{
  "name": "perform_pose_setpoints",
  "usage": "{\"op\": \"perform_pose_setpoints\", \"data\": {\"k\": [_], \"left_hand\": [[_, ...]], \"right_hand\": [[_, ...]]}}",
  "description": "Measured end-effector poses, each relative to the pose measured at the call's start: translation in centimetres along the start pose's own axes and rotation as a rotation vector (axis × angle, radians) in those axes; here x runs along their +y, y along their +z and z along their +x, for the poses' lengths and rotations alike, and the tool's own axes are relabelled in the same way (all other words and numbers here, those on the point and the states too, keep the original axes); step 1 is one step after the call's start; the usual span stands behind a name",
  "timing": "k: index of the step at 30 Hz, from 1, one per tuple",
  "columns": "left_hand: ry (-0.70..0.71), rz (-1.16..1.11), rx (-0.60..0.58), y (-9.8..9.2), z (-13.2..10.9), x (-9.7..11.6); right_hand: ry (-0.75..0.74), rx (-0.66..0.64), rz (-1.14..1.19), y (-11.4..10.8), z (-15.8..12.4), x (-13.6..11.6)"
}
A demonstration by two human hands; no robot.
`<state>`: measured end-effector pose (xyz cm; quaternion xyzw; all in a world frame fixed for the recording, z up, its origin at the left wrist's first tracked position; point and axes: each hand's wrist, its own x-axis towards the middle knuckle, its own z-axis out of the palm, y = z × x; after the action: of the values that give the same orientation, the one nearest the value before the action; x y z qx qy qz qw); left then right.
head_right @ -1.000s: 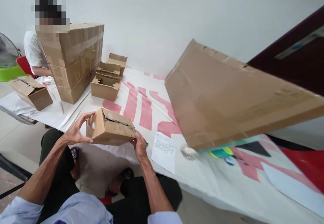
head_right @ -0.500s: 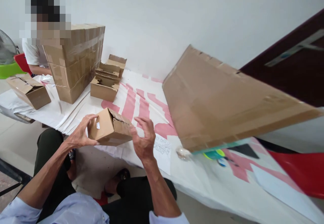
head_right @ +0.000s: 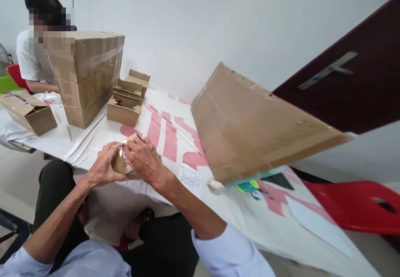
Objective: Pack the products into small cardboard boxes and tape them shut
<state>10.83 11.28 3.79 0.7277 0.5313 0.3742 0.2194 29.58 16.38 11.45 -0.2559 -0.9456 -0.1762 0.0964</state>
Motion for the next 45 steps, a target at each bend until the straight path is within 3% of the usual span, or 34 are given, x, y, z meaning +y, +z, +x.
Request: {"op": "perform_pose_setpoints", "data": {"k": [7, 19, 28, 33, 37, 41, 45], "left_hand": [[0.004, -0.003, 0.000, 0.1, 0.0, 0.0], [-0.005, 0.022, -0.006, 0.0, 0.3, 0.4], [0.002, 0.037, -0.028, -0.2, 0.5, 0.6], [0.010, 0.034, -0.017, -0.4, 0.3, 0.4], [-0.003, 0.016, -0.006, -0.7, 0.4, 0.1], [0.029, -0.034, -0.017, -1.9, 0.3, -1.4], [-0.007, -0.116, -0.008, -3.9, -0.7, -4.6]], "right_hand": [[-0.101, 0.069, 0.082, 1.2, 0.2, 0.7], [-0.150, 0.023, 0.095, 1.5, -0.2, 0.9], [-0.083, 0.181, 0.291, 2.0, 0.3, 1.9], [0.096, 0.322, 0.639, 0.4, -0.4, 2.9], [0.311, 0.413, 0.866, -1.0, -2.5, 3.6], [0.510, 0.502, 0.946, -0.7, -6.1, 4.9], [0.768, 0.580, 0.910, 1.4, -12.0, 7.1]]}}
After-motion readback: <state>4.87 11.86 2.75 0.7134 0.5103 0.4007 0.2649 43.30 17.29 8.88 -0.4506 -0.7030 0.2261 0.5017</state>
